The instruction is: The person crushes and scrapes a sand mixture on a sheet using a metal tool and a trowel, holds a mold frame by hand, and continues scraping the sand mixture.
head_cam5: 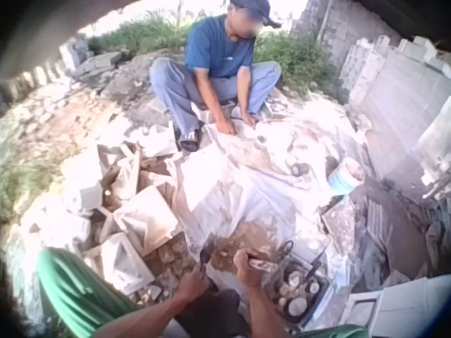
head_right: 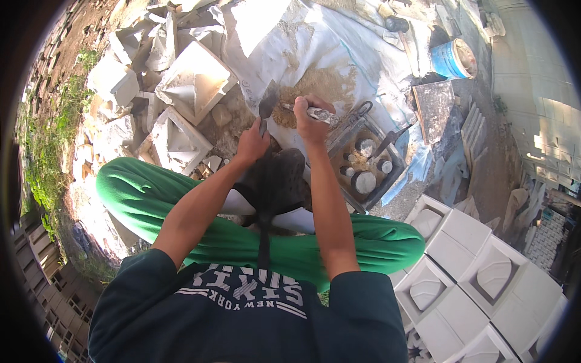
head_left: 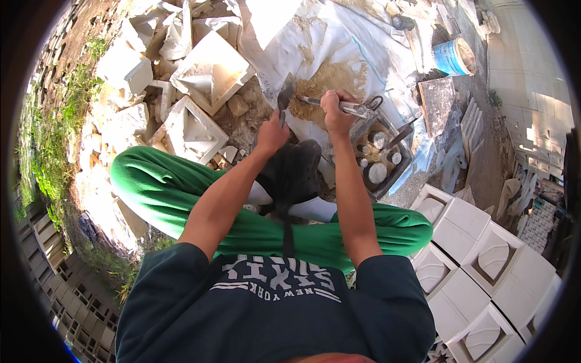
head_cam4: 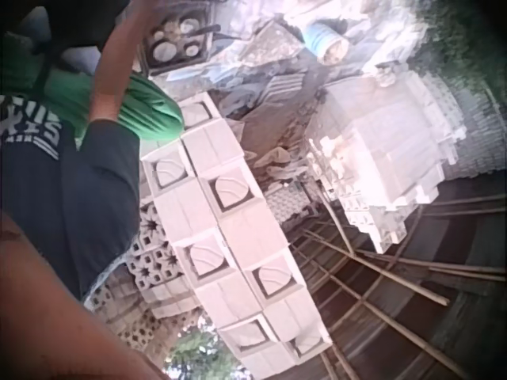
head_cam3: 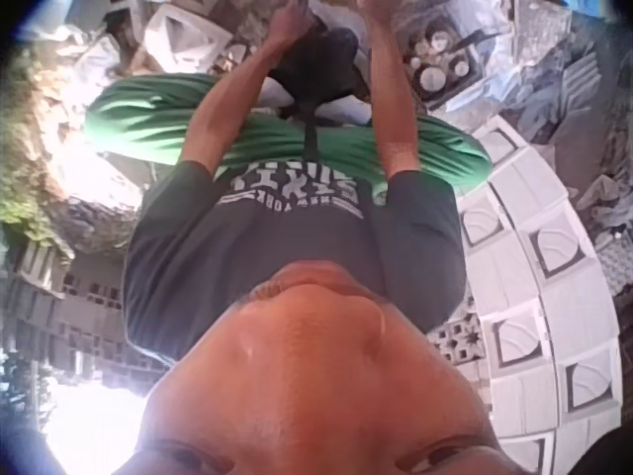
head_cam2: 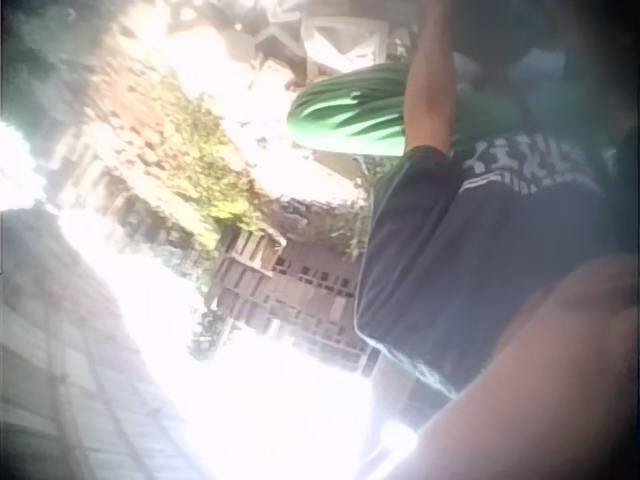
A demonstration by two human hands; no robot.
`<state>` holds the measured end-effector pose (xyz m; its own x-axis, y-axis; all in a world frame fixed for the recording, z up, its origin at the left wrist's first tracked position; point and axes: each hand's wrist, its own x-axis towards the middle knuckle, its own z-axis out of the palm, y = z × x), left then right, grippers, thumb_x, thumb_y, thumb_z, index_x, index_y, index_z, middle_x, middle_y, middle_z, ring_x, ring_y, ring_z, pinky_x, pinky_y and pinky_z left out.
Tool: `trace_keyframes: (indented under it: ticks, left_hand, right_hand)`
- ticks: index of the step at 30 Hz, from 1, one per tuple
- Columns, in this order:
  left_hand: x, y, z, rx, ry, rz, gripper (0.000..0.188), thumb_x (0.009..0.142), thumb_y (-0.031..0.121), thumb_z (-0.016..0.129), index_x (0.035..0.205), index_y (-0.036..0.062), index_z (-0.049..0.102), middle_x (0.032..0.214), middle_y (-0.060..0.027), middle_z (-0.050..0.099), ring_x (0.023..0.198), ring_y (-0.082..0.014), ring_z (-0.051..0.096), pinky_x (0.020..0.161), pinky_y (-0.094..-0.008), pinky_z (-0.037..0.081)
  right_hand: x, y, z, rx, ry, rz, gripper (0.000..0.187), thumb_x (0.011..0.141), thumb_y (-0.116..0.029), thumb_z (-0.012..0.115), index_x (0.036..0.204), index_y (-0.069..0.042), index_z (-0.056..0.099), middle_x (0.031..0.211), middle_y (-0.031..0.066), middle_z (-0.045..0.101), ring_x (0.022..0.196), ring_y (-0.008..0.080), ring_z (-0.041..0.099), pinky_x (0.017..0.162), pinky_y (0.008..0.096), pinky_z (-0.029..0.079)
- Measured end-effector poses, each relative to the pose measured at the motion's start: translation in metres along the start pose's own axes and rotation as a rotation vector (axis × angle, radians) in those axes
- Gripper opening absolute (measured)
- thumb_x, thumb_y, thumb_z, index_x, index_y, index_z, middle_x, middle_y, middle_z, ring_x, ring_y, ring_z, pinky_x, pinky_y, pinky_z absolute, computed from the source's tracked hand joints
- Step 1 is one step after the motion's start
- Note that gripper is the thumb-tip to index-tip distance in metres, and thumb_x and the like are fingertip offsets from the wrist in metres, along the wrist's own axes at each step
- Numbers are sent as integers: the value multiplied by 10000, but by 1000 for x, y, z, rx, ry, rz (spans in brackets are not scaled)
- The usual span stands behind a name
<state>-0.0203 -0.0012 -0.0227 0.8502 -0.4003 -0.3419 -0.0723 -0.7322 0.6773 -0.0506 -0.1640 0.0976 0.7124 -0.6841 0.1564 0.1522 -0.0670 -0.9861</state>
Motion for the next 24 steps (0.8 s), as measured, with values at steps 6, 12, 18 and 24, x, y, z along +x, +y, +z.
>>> trace_keyframes:
  ticks: [6,12,18,24]
  left_hand:
    - [5,-7,0,-31,-11,-28,548,814,223,563,1310,21,447,861,-320,621,826,-463,611,769,-510,482]
    - [6,-1,-6,-7,11,-19,554,811,222,565,1316,30,444,827,-316,621,804,-460,614,759,-504,487]
    - [15,-4,2,-5,21,21,561,811,222,565,1317,16,440,825,-316,621,802,-460,614,749,-505,490]
    - [9,-4,-3,-15,-3,-44,537,816,236,573,1291,11,462,860,-316,619,843,-461,606,774,-511,477]
  right_hand:
    - [20,-19,8,163,-45,105,207,800,-33,565,603,-10,505,518,14,498,474,74,444,455,247,349]
    - [19,-96,3,308,6,-23,184,804,-22,555,623,14,552,523,27,507,476,76,442,455,247,353]
    - [6,27,7,50,5,-4,211,806,-39,571,598,-10,548,538,6,517,486,65,450,460,238,354]
    - [15,-29,8,114,-11,69,228,811,-43,569,587,-12,535,530,23,523,469,77,457,449,242,363]
